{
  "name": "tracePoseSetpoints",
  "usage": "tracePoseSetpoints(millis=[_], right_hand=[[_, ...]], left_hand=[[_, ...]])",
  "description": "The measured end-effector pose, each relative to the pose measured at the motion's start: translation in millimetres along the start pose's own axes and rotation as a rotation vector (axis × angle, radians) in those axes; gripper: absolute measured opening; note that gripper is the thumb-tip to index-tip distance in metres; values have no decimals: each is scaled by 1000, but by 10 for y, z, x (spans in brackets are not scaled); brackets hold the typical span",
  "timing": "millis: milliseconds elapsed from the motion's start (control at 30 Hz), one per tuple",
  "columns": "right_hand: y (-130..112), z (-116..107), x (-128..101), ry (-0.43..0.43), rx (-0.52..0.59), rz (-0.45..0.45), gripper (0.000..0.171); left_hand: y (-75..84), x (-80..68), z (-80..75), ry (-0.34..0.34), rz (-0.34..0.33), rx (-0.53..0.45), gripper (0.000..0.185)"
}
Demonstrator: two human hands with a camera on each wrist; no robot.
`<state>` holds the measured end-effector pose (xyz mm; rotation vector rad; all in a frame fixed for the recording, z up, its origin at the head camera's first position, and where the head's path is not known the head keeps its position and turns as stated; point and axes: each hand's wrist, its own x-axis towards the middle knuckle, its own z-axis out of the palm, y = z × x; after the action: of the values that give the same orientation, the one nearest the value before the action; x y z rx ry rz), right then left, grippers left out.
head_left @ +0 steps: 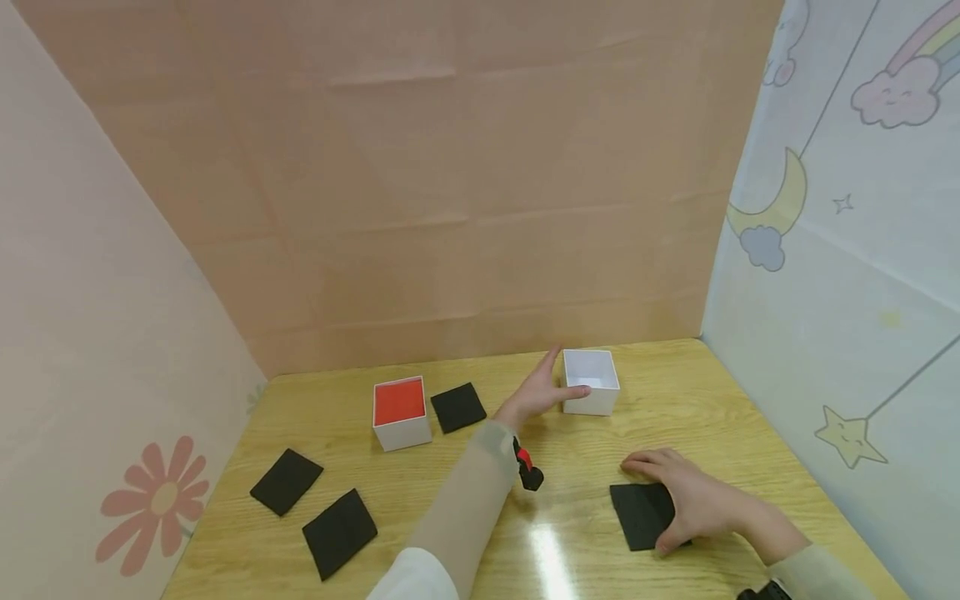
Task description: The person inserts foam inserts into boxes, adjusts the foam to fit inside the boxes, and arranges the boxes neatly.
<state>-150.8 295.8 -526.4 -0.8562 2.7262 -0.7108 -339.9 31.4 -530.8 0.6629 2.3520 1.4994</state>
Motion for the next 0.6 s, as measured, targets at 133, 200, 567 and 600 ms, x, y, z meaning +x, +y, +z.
tracePoseSetpoints(millis=[133,200,567,600], right_hand=[[-13,-8,-9,-13,2,12,111],[-8,-1,-17,-13,-10,15,110],[62,58,-89,9,-78,1,114],[69,61,-95,9,-83,1,114]], left_hand=[[27,-7,9,0,-21,-15,111],[36,-18,7,0,-29,-23,110],[-12,37,63,9,-47,-45,108],[-15,43,70,10,-47,-47,108]])
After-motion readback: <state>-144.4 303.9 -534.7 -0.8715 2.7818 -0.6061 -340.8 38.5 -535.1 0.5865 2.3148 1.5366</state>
